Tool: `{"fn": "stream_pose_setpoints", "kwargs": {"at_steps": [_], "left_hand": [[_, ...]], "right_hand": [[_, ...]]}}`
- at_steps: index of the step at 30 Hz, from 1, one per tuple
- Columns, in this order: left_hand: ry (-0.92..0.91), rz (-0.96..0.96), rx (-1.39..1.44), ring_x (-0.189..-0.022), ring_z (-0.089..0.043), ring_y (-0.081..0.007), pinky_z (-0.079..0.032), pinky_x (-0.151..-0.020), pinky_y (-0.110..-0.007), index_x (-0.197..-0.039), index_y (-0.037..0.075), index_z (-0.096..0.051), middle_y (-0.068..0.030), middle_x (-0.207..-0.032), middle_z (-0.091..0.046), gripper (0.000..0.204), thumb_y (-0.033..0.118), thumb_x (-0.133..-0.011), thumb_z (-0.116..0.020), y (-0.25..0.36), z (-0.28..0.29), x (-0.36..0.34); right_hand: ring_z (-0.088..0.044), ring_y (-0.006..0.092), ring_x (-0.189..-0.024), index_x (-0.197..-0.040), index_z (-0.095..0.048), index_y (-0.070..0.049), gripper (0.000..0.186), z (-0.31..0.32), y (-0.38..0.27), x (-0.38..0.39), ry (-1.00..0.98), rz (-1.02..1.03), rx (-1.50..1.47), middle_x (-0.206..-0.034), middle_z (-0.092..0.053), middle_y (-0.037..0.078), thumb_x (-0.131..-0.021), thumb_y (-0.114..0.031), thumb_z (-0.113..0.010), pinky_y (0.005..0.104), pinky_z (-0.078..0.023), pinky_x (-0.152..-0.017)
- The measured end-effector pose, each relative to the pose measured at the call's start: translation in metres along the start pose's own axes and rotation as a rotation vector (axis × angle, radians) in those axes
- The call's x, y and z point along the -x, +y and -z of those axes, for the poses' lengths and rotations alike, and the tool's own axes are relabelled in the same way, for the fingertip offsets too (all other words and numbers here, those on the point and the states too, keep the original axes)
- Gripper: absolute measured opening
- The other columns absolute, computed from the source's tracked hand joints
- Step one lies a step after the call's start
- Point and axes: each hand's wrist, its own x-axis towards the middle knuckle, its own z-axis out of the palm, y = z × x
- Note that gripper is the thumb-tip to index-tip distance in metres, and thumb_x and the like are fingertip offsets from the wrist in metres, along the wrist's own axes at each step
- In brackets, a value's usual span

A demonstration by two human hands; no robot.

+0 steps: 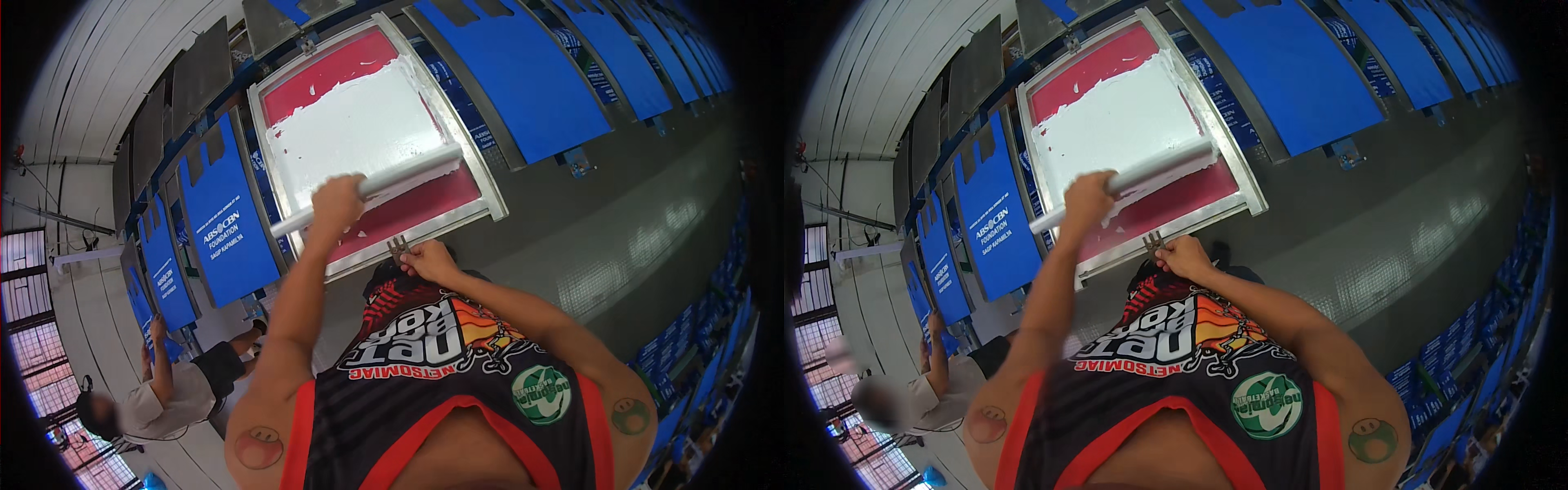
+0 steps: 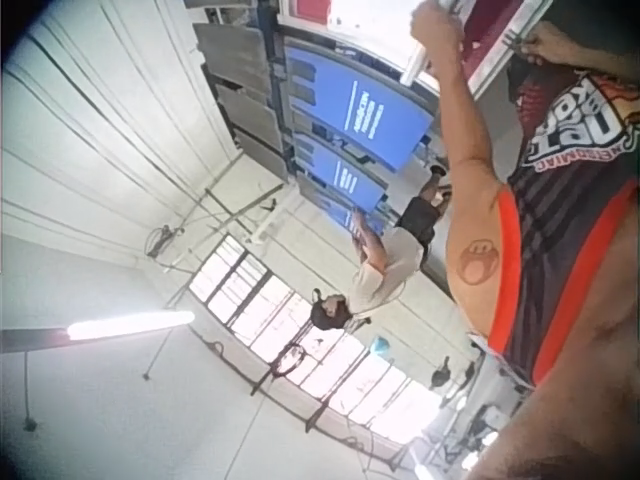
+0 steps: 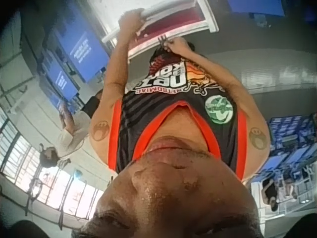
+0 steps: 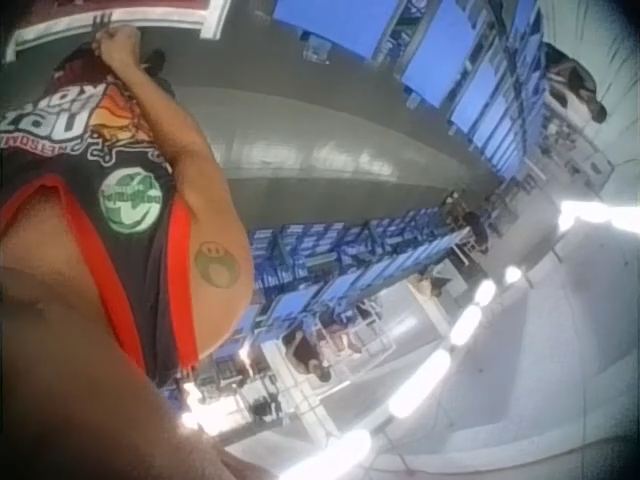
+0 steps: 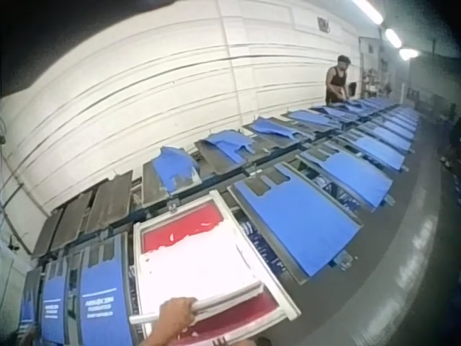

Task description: Manually apply white ink to fabric using a screen printing frame and squeegee.

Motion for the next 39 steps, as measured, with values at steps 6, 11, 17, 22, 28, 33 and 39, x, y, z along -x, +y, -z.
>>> {"fn": "stream_pose_setpoints", "kwargs": {"at_steps": [6,11,17,22,28,33,39], "left_hand": [[0.248,-0.039,-0.142,-0.094,-0.065,-0.0310,-0.052,-0.077,-0.044,-0.112,0.019,-0.065,-0.0090,-0.101,-0.068,0.034,0.015,-0.078,-0.061,-0.075,0.039,-0.136],[0.657,-0.132,-0.047,-0.081,-0.064,-0.0298,-0.052,-0.069,-0.044,-0.101,0.016,-0.065,-0.0071,-0.090,-0.065,0.031,0.003,-0.075,-0.056,-0.082,-0.058,-0.131],[0.202,-0.058,0.013,-0.085,-0.065,-0.0326,-0.053,-0.073,-0.044,-0.101,0.015,-0.069,-0.0106,-0.091,-0.068,0.035,0.002,-0.071,-0.058,-0.025,0.003,-0.038],[0.021,-0.022,0.070,-0.086,-0.065,-0.0349,-0.053,-0.075,-0.046,-0.104,0.016,-0.069,-0.0138,-0.090,-0.069,0.038,0.004,-0.069,-0.059,-0.004,0.000,0.009],[-0.084,0.025,0.116,-0.084,-0.066,-0.0358,-0.053,-0.075,-0.045,-0.099,0.016,-0.069,-0.0148,-0.087,-0.069,0.034,0.006,-0.067,-0.061,-0.014,-0.007,0.009],[0.153,0.100,-0.033,-0.075,-0.065,-0.0305,-0.040,-0.084,-0.059,-0.076,0.010,-0.062,-0.0114,-0.072,-0.065,0.005,0.011,-0.072,-0.064,-0.095,-0.020,0.069],[0.540,0.070,-0.150,-0.056,-0.062,-0.0290,-0.049,-0.049,-0.043,-0.073,0.011,-0.059,-0.0094,-0.066,-0.061,0.006,0.013,-0.070,-0.064,-0.148,-0.050,0.000]], "right_hand": [[-0.067,0.0107,-0.062,-0.090,-0.070,0.003,0.021,-0.003,-0.014,0.011,-0.019,-0.020,0.038,-0.074,-0.071,0.009,-0.088,-0.016,-0.062,0.0250,-0.052,-0.060],[-0.067,0.0117,-0.063,-0.088,-0.070,0.004,0.023,-0.002,-0.021,0.012,-0.012,-0.035,0.076,-0.074,-0.071,0.009,-0.088,-0.018,-0.062,0.0261,-0.052,-0.061],[-0.064,0.0084,-0.060,-0.087,-0.070,0.003,0.023,0.003,-0.004,-0.002,-0.019,0.016,0.077,-0.072,-0.071,0.007,-0.088,-0.019,-0.063,0.0256,-0.051,-0.058],[-0.067,0.0186,-0.069,-0.092,-0.071,0.001,0.027,0.019,-0.021,-0.009,-0.192,0.058,0.488,-0.077,-0.070,0.012,-0.086,-0.024,-0.067,0.0316,-0.052,-0.067],[-0.066,0.0292,-0.082,-0.107,-0.066,-0.008,0.049,0.094,-0.173,-0.008,0.661,1.069,1.236,-0.084,-0.066,0.017,-0.063,-0.023,-0.083,0.0416,-0.051,-0.070],[-0.066,0.0314,-0.072,-0.078,-0.062,-0.009,0.007,0.121,-0.131,-0.072,0.127,0.504,1.488,-0.072,-0.065,0.013,-0.075,-0.015,-0.064,0.0445,-0.051,-0.063],[-0.065,0.0285,-0.059,-0.074,-0.064,-0.013,0.009,0.123,-0.148,-0.151,0.431,0.713,1.434,-0.064,-0.064,0.011,-0.077,-0.012,-0.056,0.0417,-0.051,-0.053]]}}
